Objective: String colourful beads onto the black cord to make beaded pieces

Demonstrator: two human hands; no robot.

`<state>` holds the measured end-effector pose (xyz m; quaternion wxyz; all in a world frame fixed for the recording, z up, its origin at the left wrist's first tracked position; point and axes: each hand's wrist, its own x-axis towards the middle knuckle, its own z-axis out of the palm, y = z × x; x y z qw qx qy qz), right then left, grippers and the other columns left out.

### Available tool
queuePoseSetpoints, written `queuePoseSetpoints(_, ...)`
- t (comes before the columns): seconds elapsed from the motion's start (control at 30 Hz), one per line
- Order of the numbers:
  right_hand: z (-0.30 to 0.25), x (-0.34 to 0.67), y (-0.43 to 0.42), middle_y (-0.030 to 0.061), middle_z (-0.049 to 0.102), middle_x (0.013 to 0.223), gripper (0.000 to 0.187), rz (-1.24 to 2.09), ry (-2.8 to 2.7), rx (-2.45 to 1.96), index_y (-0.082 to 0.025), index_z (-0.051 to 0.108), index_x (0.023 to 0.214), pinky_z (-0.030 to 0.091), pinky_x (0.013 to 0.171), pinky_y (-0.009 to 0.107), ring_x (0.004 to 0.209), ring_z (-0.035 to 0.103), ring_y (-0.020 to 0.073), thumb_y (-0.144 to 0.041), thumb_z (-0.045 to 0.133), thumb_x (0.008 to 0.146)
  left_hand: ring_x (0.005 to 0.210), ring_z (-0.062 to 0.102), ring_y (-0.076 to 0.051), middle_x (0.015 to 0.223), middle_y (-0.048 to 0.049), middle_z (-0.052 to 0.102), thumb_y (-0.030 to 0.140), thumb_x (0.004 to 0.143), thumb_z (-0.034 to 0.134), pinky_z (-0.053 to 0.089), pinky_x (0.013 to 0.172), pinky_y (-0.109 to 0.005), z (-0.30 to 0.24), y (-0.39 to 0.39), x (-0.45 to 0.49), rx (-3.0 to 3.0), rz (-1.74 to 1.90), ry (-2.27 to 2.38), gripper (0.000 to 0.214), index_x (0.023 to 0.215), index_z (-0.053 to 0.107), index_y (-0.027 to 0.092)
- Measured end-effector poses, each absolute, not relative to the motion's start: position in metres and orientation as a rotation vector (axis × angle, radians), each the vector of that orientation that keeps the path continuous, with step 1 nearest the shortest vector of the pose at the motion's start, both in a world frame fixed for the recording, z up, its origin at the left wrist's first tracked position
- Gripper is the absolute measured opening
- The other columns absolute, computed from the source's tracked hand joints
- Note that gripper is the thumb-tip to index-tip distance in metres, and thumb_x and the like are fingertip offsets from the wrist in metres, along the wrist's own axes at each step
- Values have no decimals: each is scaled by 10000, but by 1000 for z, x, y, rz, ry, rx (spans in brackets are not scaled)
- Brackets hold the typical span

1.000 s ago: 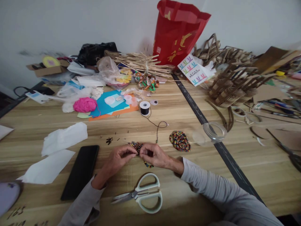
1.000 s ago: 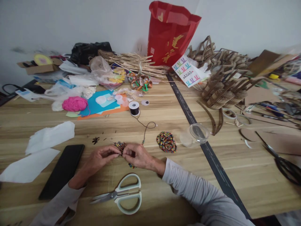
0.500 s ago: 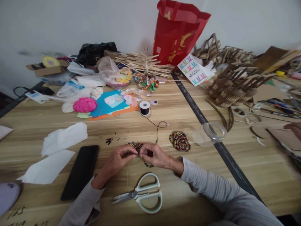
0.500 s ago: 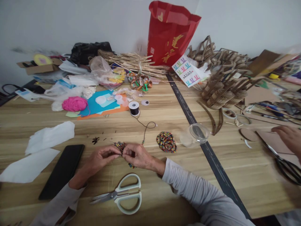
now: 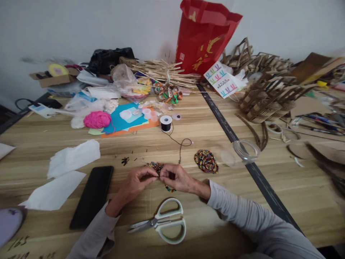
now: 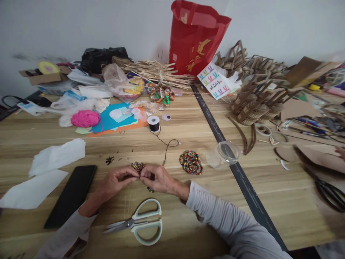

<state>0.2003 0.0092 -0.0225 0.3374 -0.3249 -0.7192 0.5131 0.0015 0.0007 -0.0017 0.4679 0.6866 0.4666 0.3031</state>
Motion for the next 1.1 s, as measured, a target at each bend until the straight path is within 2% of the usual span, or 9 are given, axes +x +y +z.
queuePoseSetpoints(0.7, -23, 201, 9, -22, 489, 620, 89, 1387, -1823, -807, -124, 572, 752, 349, 500, 169, 536, 414, 67, -196, 567, 804, 731, 645, -174, 763, -44, 718, 197, 747, 627, 502, 712, -275, -3, 1, 0, 1708, 731, 1144, 82, 765, 700, 166)
queuePoseSetpoints(1.1, -21, 201, 9, -17, 491, 624, 149, 1372, -1844, -785, -129, 576, 751, 351, 495, 169, 539, 416, 70, -255, 573, 832, 733, 645, -176, 773, -45, 721, 197, 749, 625, 498, 718, -283, -5, 2, -1, 1718, 720, 1152, 89, 773, 704, 165)
